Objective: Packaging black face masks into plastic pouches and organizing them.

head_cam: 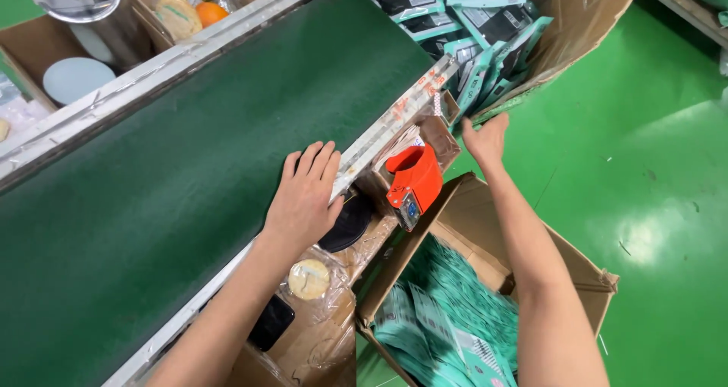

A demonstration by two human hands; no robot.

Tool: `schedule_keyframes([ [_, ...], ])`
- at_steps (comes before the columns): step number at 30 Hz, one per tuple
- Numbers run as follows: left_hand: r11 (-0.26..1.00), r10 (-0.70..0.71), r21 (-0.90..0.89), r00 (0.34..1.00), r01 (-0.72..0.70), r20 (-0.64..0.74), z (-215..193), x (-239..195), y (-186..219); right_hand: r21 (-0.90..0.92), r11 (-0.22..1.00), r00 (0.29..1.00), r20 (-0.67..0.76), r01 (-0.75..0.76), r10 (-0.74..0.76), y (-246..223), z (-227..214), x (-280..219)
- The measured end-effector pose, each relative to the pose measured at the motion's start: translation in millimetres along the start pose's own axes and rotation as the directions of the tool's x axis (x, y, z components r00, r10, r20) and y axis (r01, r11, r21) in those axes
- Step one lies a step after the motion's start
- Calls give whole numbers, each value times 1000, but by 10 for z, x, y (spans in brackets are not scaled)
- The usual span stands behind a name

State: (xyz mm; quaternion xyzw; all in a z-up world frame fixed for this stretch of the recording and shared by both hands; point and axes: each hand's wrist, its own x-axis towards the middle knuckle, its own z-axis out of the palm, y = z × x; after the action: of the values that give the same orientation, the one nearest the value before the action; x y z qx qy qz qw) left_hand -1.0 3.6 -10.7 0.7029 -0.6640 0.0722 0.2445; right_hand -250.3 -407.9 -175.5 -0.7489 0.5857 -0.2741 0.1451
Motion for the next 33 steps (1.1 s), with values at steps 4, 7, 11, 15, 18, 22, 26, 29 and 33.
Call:
schedule_keyframes([
  [4,999,-27,-16,1000,27,13,-14,-3,17,116,993,998,-69,5,3,-104,80,-26],
  [7,1000,-5,-18,1000,5,11,-1,3,4,179,983,998,-58,23,-13,-151,144,-102],
  [11,1000,-7,-15,1000,8,24,3,5,9,277,961,1000,-1,-29,30,-426,-90,-239],
  [15,1000,-12,-28,1000,12,7,3,14,9,290,950,991,99,-116,91,-423,-139,-186],
  [18,999,-11,-34,1000,11,7,1,10,7,183,980,995,-53,-76,87,177,293,212],
  [22,999,-14,-53,1000,13,-11,-45,17,14,142,961,913,-303,-239,272,-47,132,346],
  [26,997,-16,-73,1000,15,-8,-6,10,-4,297,864,838,-256,-407,483,-179,43,188],
  [29,996,-30,-80,999,29,-12,23,-8,-15,242,903,902,-164,-356,399,326,219,336],
  [33,999,-8,-54,1000,7,-24,-37,-5,-50,123,981,956,-237,-149,174,78,228,679],
])
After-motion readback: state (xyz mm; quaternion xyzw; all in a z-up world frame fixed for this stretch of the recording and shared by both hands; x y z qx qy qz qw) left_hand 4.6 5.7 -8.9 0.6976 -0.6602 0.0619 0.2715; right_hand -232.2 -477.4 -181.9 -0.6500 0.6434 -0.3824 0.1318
